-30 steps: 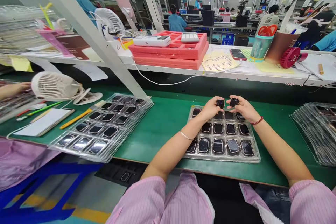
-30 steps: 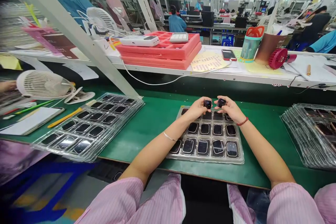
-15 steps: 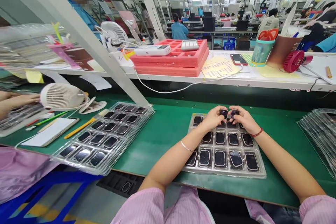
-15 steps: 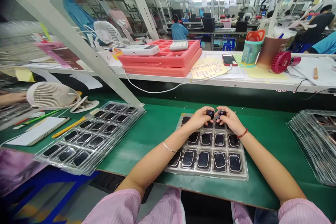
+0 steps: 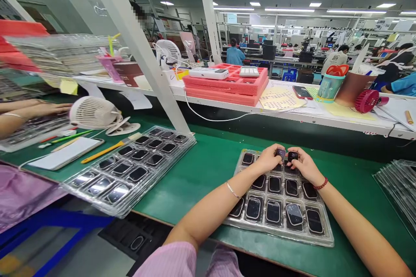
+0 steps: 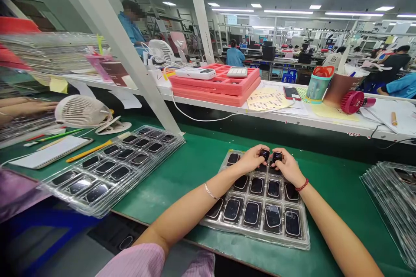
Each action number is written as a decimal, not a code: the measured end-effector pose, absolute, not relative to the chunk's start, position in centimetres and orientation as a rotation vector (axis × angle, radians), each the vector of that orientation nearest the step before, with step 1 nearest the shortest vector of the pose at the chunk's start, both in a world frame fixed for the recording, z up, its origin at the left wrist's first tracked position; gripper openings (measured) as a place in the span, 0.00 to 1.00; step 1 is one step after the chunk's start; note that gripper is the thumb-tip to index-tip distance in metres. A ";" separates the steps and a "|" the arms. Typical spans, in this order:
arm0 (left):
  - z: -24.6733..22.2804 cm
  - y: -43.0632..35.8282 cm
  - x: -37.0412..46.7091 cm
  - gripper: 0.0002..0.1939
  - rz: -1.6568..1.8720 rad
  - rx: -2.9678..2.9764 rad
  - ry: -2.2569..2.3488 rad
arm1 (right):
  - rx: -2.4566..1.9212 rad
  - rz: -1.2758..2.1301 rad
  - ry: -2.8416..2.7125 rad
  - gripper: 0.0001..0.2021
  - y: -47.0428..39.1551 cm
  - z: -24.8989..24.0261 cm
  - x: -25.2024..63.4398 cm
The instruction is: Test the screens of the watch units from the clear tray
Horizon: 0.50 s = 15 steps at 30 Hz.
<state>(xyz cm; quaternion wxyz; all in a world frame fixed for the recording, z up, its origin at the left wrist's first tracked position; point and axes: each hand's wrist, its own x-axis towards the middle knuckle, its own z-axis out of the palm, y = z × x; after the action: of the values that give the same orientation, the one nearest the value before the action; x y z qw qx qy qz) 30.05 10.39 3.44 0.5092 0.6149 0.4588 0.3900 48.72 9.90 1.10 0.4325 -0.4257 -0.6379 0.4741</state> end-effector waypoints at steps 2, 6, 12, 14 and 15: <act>3.5 10.4 30.0 0.21 0.929 1.503 1.118 | -1.070 1.167 -1.604 0.18 9.9 1.2 48.7; 3.7 10.2 30.0 0.15 0.923 1.519 1.129 | -1.085 1.157 -1.609 0.17 9.8 1.4 48.8; 3.9 10.0 30.1 0.12 0.932 1.509 1.112 | -1.110 1.171 -1.586 0.18 9.8 1.5 48.9; 3.8 10.1 30.1 0.11 0.938 1.509 1.101 | -1.116 1.174 -1.581 0.19 9.8 1.5 48.9; 3.7 10.1 30.1 0.11 0.939 1.514 1.094 | -1.112 1.175 -1.581 0.19 9.9 1.4 48.9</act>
<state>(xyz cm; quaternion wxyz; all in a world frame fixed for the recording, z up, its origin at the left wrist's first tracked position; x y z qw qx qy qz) 30.08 10.14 3.68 0.5015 0.6265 0.4528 0.3885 48.91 9.85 1.45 0.4257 -0.4450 -0.6322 0.4702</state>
